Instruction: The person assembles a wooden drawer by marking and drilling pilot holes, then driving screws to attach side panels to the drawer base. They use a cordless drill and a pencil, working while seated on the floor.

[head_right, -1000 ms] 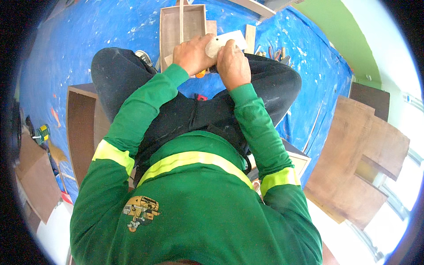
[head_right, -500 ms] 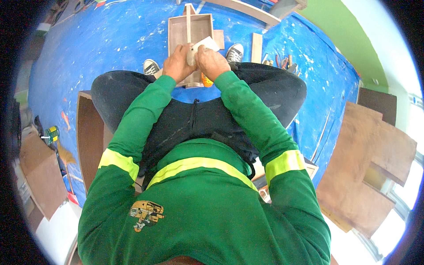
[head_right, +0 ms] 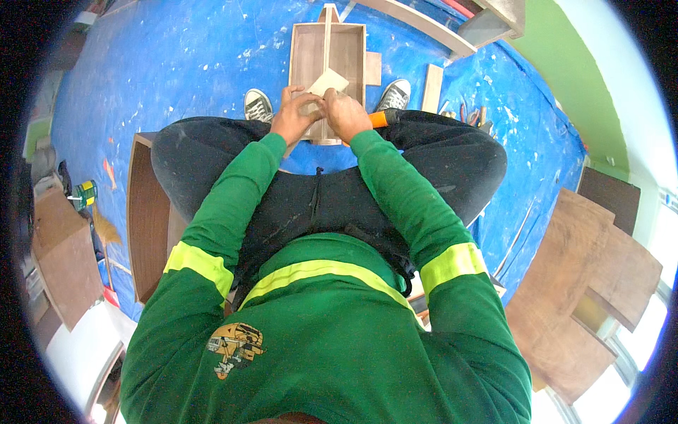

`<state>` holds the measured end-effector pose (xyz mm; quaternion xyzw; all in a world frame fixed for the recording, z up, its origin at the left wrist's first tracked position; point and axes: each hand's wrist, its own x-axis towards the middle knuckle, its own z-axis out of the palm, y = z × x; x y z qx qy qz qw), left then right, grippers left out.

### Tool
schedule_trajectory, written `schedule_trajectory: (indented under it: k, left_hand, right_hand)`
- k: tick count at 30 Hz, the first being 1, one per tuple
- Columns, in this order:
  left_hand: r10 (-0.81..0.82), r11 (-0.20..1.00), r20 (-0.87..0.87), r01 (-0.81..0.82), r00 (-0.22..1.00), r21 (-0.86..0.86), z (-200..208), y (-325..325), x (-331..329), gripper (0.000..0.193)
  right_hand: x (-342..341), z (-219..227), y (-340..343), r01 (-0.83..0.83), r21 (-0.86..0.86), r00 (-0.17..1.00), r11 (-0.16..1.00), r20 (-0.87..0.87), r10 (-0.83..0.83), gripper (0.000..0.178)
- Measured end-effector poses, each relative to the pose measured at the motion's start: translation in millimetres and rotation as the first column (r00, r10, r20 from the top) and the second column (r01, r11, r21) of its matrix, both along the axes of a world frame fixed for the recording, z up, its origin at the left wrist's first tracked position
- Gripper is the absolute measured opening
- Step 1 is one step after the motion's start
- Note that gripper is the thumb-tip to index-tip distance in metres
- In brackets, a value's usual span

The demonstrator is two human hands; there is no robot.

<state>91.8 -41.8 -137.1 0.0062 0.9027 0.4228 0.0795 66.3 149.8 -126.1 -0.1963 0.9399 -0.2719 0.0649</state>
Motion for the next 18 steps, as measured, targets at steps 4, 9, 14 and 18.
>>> schedule_trajectory:
  k: [4,9,14,18]
  left_hand:
    - [0.062,0.998,0.011,-0.062,0.998,0.006,1.2,2.2,1.0,0.038]
    - [0.074,0.997,-0.021,-0.074,0.997,-0.001,2.3,6.9,3.3,0.035]
    - [0.066,0.997,-0.045,-0.068,0.997,-0.026,1.7,8.1,1.0,0.03]
    - [0.068,0.996,-0.031,-0.069,0.997,-0.047,3.3,12.2,-0.4,0.028]
  right_hand:
    - [-2.6,4.8,-0.9,-0.016,0.003,1.0,1.0,-0.014,0.016,0.031]
    - [-3.6,18.6,-5.4,0.0,0.082,0.996,0.997,0.087,-0.008,0.032]
    - [-5.6,19.9,-1.6,0.048,0.049,0.991,0.998,0.124,-0.054,0.034]
    - [-4.6,19.2,2.6,0.095,-0.005,0.984,0.995,0.151,-0.093,0.035]
